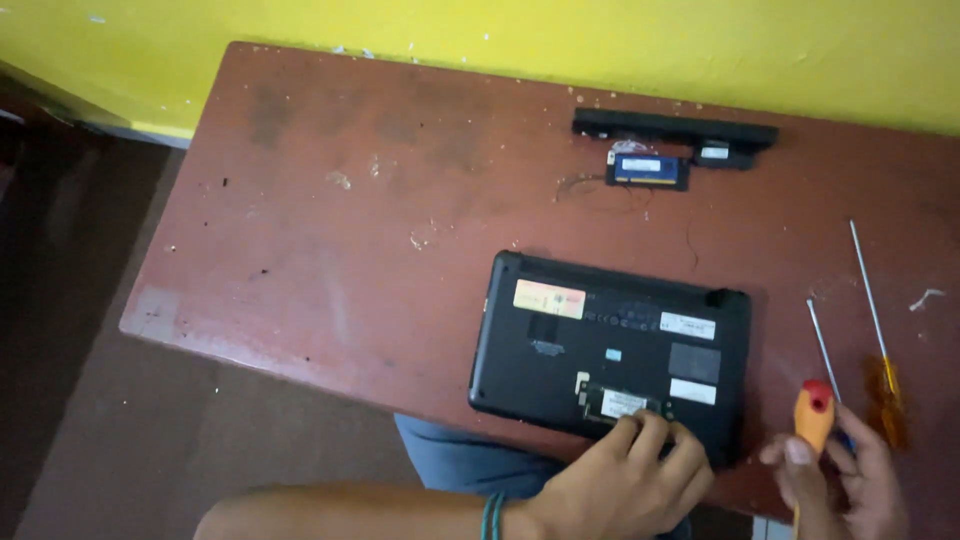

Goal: Disassembling a laptop by removing the battery, unscrewing the back panel, and extracting internal components.

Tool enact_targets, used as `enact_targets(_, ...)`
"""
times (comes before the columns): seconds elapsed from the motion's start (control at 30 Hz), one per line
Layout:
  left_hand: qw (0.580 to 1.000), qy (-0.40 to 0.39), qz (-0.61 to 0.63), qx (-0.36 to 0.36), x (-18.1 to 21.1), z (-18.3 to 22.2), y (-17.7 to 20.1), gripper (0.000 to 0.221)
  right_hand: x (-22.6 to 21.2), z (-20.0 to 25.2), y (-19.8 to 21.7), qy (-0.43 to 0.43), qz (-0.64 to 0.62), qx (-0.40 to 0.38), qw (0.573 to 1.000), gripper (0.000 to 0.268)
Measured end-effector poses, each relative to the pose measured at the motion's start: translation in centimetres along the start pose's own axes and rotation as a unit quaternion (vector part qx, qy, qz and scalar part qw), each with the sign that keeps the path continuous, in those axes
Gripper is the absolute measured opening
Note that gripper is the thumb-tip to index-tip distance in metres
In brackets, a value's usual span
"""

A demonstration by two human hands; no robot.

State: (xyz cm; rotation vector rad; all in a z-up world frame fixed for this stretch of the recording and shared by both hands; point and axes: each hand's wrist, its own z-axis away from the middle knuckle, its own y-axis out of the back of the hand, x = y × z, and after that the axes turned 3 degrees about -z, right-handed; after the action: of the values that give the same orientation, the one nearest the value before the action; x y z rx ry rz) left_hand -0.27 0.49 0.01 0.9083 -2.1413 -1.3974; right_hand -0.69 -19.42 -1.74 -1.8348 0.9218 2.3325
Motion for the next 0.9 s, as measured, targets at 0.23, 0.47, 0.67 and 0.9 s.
enact_targets(0.23, 0.998, 0.061, 0.014, -0.006, -0.8, 0.0, 0.8, 0.014, 4.5, -2.3, 1.4, -0.061, -0.083, -0.071, 0.992, 0.062)
enact_targets(0.47, 0.975, 0.154, -0.084, -0.136, -3.1, 2.0, 2.7, 0.036, -2.6, -1.4, 0.1, -0.092, 0.127, -0.095, 0.983, 0.063)
enact_targets(0.67, 0.947, 0.215, -0.153, -0.182, -8.1, 5.1, 4.4, 0.124, -1.2, -2.1, 0.7, -0.121, 0.117, -0.129, 0.977, 0.067)
enact_targets(0.9, 0.877, 0.398, 0.147, -0.226, -11.0, 6.7, 5.4, 0.133, -2.7, -2.0, 0.6, -0.124, 0.005, -0.198, 0.972, 0.071)
